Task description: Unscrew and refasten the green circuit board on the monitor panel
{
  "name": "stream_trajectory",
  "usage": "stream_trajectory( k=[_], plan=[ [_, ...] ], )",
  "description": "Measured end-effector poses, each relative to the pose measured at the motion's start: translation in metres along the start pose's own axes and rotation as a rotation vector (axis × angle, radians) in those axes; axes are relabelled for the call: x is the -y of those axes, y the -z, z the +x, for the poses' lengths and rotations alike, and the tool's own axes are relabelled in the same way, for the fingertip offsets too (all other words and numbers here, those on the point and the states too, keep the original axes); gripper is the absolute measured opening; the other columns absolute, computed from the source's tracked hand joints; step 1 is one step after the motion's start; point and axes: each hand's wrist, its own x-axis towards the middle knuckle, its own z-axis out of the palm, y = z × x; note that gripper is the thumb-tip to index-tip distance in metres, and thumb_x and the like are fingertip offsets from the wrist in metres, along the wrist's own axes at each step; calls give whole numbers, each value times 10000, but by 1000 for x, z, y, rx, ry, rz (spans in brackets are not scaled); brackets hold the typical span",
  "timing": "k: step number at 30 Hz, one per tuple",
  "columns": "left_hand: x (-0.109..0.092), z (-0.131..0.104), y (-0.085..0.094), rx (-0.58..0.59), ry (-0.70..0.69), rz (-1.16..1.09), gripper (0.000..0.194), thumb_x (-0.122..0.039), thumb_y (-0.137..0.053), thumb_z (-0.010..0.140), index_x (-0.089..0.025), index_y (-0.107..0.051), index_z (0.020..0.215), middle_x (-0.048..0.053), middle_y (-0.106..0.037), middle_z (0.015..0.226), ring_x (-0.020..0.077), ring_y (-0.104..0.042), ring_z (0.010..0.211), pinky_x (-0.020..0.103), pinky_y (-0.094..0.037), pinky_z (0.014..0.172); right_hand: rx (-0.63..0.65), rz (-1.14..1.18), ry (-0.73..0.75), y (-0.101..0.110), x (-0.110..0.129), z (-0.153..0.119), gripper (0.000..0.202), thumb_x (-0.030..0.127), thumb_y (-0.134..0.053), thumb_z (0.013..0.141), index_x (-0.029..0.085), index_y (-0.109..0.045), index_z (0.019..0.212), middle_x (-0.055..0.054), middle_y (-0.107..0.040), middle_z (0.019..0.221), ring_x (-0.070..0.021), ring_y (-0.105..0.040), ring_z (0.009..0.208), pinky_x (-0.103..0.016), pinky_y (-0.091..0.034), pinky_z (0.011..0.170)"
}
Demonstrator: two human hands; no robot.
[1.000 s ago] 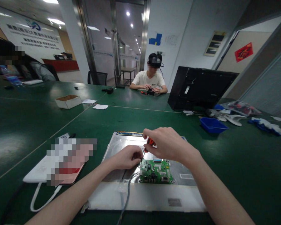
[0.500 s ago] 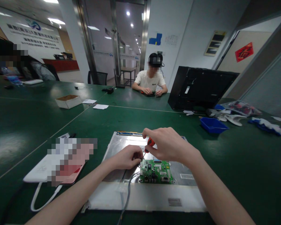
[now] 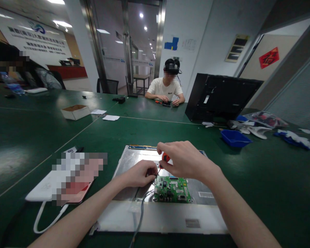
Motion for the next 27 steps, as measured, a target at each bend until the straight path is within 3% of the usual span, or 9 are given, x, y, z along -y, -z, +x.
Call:
stream_trajectory(
  k=[2, 7, 12, 14, 20, 24, 27],
  plan=[
    [1, 0, 0, -2, -6, -3, 145, -93, -550, 726, -153, -609, 843, 1, -597, 722, 136, -526, 640, 232, -385, 592, -1, 37, 24, 1, 0, -1, 192, 257, -608, 849, 208, -578, 1032, -22, -734, 915, -178, -659, 751, -268, -276, 534],
    [-2, 0, 0, 11, -4, -39, 140, -96, -542, 735, -149, -609, 847, 7, -599, 723, 140, -531, 637, 236, -390, 593, 0, -50, -52, -3, -2, 2, 255, 479, -554, 923, 243, -649, 938, -25, -729, 773, -195, -660, 686, -278, -216, 514],
    [0, 0, 0, 1, 5, -15, 119, -97, -556, 723, -151, -604, 818, -6, -583, 691, 134, -515, 623, 232, -371, 580, -1, -11, -20, -3, -2, 2, 101, 297, -567, 909, 224, -621, 955, -19, -731, 853, -163, -647, 707, -267, -256, 532],
    [1, 0, -1, -1, -3, -10, 122, -96, -557, 722, -151, -600, 822, -7, -578, 690, 133, -511, 623, 232, -369, 579, -17, 26, 13, -3, -2, 0, 151, 239, -601, 860, 213, -591, 1009, -20, -728, 910, -160, -646, 740, -263, -275, 542],
    [-2, 0, 1, 14, -3, -16, 133, -89, -545, 736, -152, -598, 841, -7, -578, 708, 128, -520, 626, 229, -378, 588, 11, -36, -46, -5, -5, 2, 224, 455, -578, 916, 250, -657, 965, -24, -730, 795, -177, -649, 701, -277, -241, 531],
    [-3, -1, 1, 3, 5, 3, 113, -101, -563, 742, -150, -609, 833, -6, -579, 698, 133, -514, 628, 232, -369, 580, 17, -12, -17, -4, -4, 3, 124, 299, -581, 904, 238, -620, 1004, -18, -730, 836, -164, -645, 714, -273, -252, 537],
    [-1, -1, 0, -1, -6, 18, 120, -115, -570, 764, -149, -616, 869, 5, -603, 722, 139, -521, 636, 240, -371, 588, 15, 51, 25, -2, -2, 1, 211, 234, -601, 857, 211, -559, 1062, -23, -727, 919, -163, -644, 743, -269, -272, 543]
  ],
)
